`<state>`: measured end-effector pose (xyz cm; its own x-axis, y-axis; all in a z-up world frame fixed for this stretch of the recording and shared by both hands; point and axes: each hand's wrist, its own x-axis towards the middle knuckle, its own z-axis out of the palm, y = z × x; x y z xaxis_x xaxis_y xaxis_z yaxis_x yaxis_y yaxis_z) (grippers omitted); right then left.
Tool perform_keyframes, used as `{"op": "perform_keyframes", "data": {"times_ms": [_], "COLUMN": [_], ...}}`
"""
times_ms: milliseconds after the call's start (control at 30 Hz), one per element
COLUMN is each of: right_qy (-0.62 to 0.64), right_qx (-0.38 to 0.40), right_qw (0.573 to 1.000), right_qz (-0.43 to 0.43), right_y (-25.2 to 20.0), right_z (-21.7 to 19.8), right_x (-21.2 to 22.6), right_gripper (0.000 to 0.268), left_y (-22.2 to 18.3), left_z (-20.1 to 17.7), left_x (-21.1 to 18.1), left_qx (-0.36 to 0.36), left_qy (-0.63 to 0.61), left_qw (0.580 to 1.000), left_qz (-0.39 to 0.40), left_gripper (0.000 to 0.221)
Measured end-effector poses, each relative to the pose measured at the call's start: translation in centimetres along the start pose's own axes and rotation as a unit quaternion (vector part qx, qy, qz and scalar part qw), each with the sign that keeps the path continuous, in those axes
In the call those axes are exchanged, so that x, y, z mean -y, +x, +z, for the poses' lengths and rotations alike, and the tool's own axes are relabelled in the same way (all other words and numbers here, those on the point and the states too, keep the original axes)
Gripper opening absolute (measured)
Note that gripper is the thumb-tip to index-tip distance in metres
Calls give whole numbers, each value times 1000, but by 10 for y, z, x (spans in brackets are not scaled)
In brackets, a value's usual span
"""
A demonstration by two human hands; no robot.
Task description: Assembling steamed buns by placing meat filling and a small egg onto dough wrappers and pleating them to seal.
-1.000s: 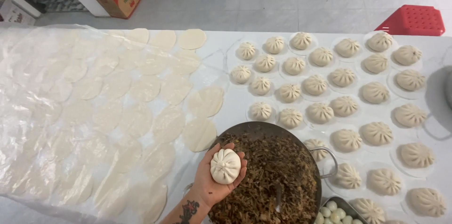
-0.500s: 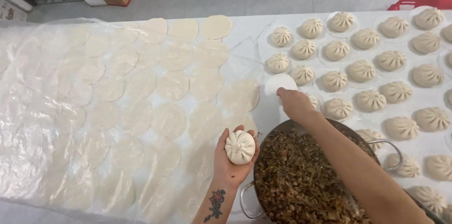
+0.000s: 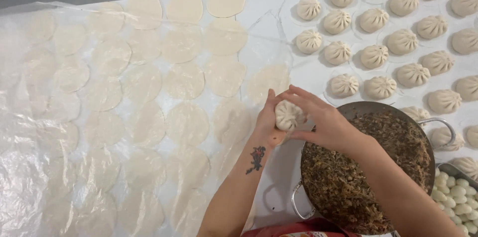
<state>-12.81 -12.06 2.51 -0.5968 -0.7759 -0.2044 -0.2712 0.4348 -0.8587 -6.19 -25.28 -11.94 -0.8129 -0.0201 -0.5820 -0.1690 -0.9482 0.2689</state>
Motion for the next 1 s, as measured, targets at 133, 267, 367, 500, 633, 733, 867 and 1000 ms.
{"op": "perform_keyframes", "data": {"times_ms": [133, 267, 367, 500, 633, 733, 867, 1000], "right_qy": [-180, -98, -76, -112, -188, -168, 79, 159], "right_qx": [11, -28, -123, -150, -106, -149, -148, -196], "right_qw": [980, 993, 985, 969, 957, 959, 942, 901], "right_qz": [-82, 57, 99, 161, 196, 171, 292, 352], "right_y": [3, 28, 56, 96, 113, 103, 93, 121], "right_z": [22, 3, -12, -13, 1, 13, 63, 104], "right_x": [-51, -69, -117, -153, -163, -130, -121, -185], "right_gripper": [86, 75, 85, 81, 90, 75, 45, 72], "left_y": [13, 54, 0, -9, -12, -13, -19, -12], "left_z": [16, 3, 34, -16, -54, -64, -57, -78], "left_x": [8, 15, -16, 22, 40, 30, -8, -59], "left_qx": [-5, -15, -36, -115, -144, -152, -240, -323], "left_qy": [74, 98, 468, 738, 845, 849, 777, 697], "left_qw": [996, 995, 860, 625, 501, 487, 546, 594], "left_qz": [-53, -15, 199, 227, 121, 135, 202, 241], "left_gripper": [65, 73, 79, 58, 61, 65, 75, 81]}}
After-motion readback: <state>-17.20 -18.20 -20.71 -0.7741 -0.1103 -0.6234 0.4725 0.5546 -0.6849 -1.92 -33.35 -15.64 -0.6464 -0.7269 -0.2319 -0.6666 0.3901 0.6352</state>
